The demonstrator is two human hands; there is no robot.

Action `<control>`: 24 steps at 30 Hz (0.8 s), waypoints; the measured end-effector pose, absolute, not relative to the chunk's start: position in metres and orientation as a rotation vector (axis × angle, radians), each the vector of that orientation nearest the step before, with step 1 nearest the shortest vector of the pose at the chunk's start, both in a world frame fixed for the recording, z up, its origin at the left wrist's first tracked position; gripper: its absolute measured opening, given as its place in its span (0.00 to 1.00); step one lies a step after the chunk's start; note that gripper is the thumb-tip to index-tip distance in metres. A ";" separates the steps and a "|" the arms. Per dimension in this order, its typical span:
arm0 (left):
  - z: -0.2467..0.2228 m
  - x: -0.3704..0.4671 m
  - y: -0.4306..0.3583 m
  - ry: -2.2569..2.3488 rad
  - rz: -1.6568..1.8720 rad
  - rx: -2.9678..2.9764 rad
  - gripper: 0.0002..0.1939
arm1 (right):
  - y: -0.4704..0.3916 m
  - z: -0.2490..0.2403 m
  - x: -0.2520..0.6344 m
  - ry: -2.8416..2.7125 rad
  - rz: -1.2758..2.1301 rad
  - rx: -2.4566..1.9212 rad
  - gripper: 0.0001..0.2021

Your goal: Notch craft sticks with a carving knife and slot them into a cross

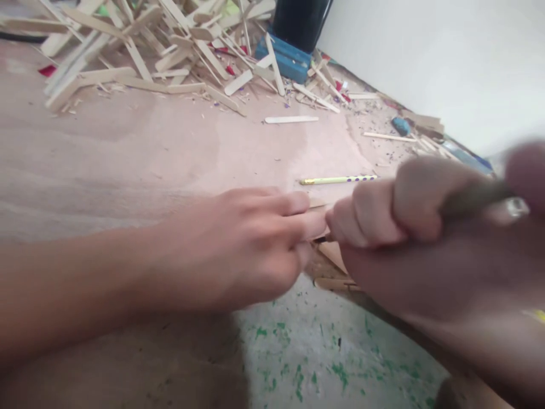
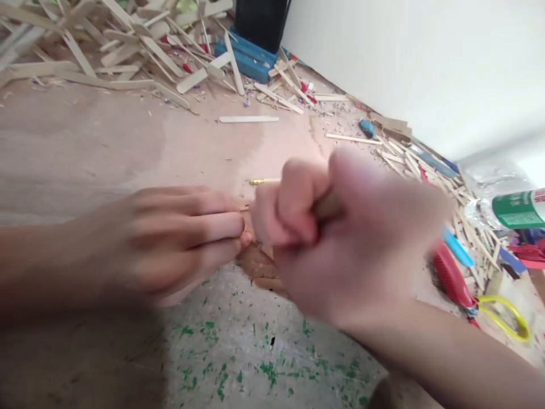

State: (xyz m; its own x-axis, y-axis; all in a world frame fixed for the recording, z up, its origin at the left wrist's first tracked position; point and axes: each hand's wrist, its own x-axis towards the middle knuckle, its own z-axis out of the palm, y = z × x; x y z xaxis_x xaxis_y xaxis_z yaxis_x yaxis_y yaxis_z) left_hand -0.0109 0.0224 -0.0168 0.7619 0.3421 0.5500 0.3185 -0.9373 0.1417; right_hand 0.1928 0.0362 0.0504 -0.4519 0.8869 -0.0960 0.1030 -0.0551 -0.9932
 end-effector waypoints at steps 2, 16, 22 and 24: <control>-0.018 -0.011 0.022 0.549 0.912 2.910 0.16 | 0.041 0.051 0.188 -1.344 1.569 -1.111 0.36; -0.018 -0.008 0.020 0.613 0.945 2.878 0.16 | 0.034 0.054 0.191 -1.138 1.451 -1.236 0.38; -0.020 -0.008 0.020 0.600 0.952 2.875 0.15 | 0.040 0.046 0.208 -1.422 1.598 -1.090 0.32; -0.019 -0.009 0.020 0.604 0.956 2.884 0.16 | 0.040 0.047 0.209 -1.499 1.585 -1.058 0.30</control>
State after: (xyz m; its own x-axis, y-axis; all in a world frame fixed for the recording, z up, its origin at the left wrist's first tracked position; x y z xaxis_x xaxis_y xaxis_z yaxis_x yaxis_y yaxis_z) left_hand -0.0088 0.0202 -0.0193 0.7339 0.3763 0.5656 0.3491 -0.9231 0.1612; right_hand 0.2087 0.0401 0.0469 -0.4201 0.9026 -0.0943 0.0436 -0.0837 -0.9955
